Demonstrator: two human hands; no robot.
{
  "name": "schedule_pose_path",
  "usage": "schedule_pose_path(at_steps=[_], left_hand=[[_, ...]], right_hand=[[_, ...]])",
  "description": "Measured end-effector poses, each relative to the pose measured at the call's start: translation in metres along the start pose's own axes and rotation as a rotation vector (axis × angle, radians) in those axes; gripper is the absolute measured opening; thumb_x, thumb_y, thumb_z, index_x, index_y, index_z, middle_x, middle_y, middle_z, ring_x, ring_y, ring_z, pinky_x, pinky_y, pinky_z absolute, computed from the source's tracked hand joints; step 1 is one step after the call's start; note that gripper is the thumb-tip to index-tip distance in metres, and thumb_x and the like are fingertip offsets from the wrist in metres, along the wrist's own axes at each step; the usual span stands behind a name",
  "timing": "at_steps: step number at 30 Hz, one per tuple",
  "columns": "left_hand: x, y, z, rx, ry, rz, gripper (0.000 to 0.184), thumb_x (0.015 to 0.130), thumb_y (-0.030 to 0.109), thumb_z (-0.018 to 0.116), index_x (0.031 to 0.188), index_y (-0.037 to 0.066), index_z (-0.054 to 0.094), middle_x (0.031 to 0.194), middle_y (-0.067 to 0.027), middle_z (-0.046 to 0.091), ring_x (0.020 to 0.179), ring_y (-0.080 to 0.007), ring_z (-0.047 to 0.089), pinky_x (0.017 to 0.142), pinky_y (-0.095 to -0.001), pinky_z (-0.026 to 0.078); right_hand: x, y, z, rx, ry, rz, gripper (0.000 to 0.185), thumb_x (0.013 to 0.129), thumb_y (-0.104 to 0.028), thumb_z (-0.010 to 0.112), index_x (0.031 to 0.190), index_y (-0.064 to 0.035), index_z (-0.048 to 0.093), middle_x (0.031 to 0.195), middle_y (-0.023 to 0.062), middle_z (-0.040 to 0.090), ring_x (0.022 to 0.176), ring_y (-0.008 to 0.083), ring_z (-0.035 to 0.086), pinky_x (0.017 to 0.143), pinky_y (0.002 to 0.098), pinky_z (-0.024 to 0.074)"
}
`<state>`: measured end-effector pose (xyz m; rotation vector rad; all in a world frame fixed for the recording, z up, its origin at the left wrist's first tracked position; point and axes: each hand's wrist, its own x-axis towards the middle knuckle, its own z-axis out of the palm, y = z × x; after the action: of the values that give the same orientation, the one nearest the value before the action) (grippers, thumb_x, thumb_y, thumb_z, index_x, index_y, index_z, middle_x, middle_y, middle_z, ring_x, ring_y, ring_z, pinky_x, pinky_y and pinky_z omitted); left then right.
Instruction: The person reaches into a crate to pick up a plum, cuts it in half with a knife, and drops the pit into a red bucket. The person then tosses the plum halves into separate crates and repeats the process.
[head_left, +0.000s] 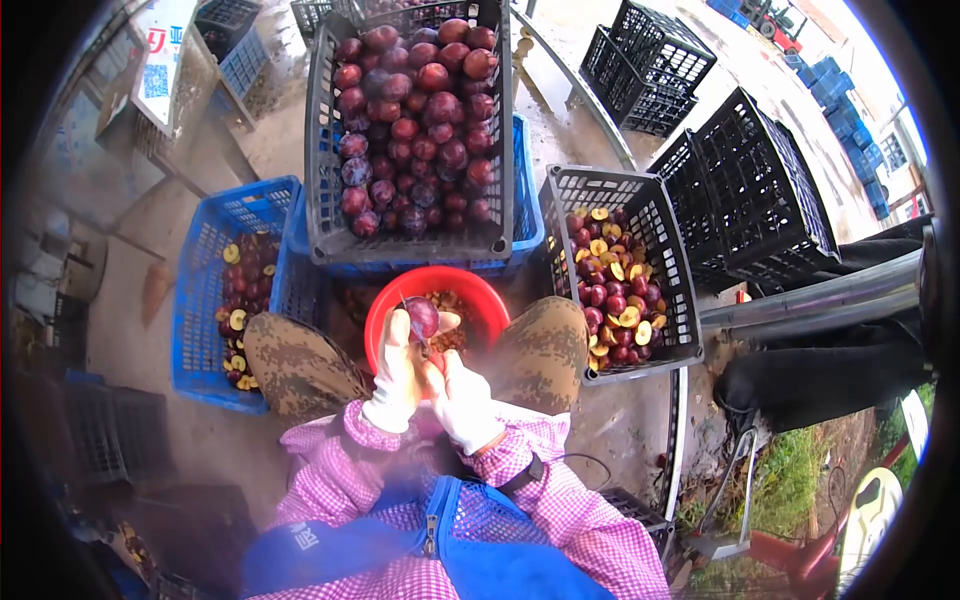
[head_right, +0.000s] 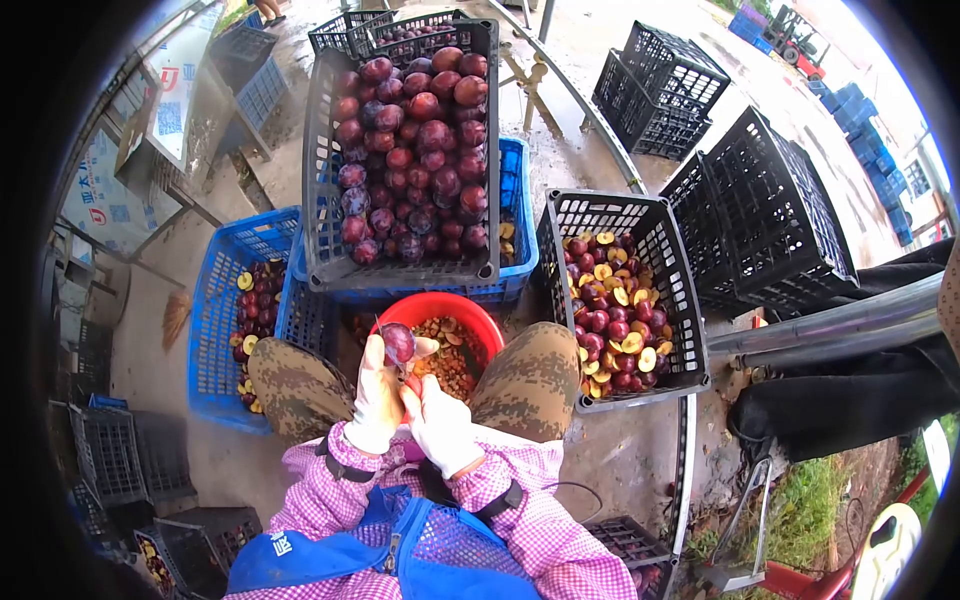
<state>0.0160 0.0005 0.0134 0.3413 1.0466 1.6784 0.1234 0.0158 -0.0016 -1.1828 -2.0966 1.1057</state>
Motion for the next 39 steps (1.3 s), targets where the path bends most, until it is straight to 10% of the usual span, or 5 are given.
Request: schedule_pose_path(at_steps=[7, 20, 24, 33, 39], left_hand=[[0.046, 0.024, -0.030, -0.351, 0.106, 0.241, 0.052, 0.083, 0.061, 0.053, 0.094, 0.010, 0.054, 0.103, -0.0123, 0.063, 0.102, -0.0233, 0.059, 0.096, -0.0396, 0.043], [-0.012, -0.021, 0.005, 1.250, 0.029, 0.406, 0.024, 0.095, 0.015, 0.038, 0.115, 0.003, 0.044, 0.103, -0.0202, 0.060, 0.082, -0.0365, 0.062, 0.072, -0.0424, 0.049], [0.009, -0.050, -0.018, 1.629, 0.281, 1.102, 0.018, 0.096, 0.012, 0.032, 0.101, 0.004, 0.047, 0.108, -0.0217, 0.054, 0.091, -0.0343, 0.058, 0.074, -0.0400, 0.048], [0.002, -0.021, -0.023, -0.398, -0.204, -1.060, 0.059, 0.078, 0.067, 0.041, 0.063, 0.010, 0.047, 0.046, -0.0024, 0.038, 0.033, -0.0162, 0.038, 0.031, -0.0292, 0.030], [-0.001, 0.005, 0.005, -0.184, -0.272, -0.722, 0.058, 0.093, 0.055, 0.028, 0.077, 0.005, 0.053, 0.046, -0.0036, 0.037, 0.034, -0.0122, 0.026, 0.033, -0.0250, 0.023]], right_hand=[[-0.029, 0.006, -0.017, 0.099, -0.106, 0.072, 0.021, 0.089, -0.024, 0.055, 0.091, -0.0034, 0.050, 0.071, 0.0192, 0.058, 0.065, 0.0346, 0.059, 0.060, 0.0416, 0.0466], [0.044, 0.002, -0.011, 0.748, 0.286, 0.259, 0.016, 0.086, -0.015, 0.064, 0.090, 0.0003, 0.066, 0.079, 0.0042, 0.065, 0.070, 0.0109, 0.058, 0.066, 0.0259, 0.0480], [0.048, -0.015, -0.018, 0.445, 0.399, 0.064, 0.013, 0.081, -0.013, 0.066, 0.076, -0.0014, 0.064, 0.067, 0.0055, 0.062, 0.061, 0.0095, 0.055, 0.058, 0.0270, 0.0463], [0.042, -0.013, -0.050, 0.201, 0.109, -0.552, 0.010, 0.071, -0.010, 0.065, 0.071, -0.0041, 0.058, 0.064, 0.0113, 0.054, 0.055, 0.0238, 0.055, 0.053, 0.0314, 0.0448], [0.043, 0.022, -0.040, 1.307, 0.074, 0.326, 0.031, 0.094, -0.028, 0.045, 0.087, -0.0030, 0.061, 0.077, 0.0058, 0.061, 0.072, 0.0129, 0.057, 0.069, 0.0236, 0.0454]])
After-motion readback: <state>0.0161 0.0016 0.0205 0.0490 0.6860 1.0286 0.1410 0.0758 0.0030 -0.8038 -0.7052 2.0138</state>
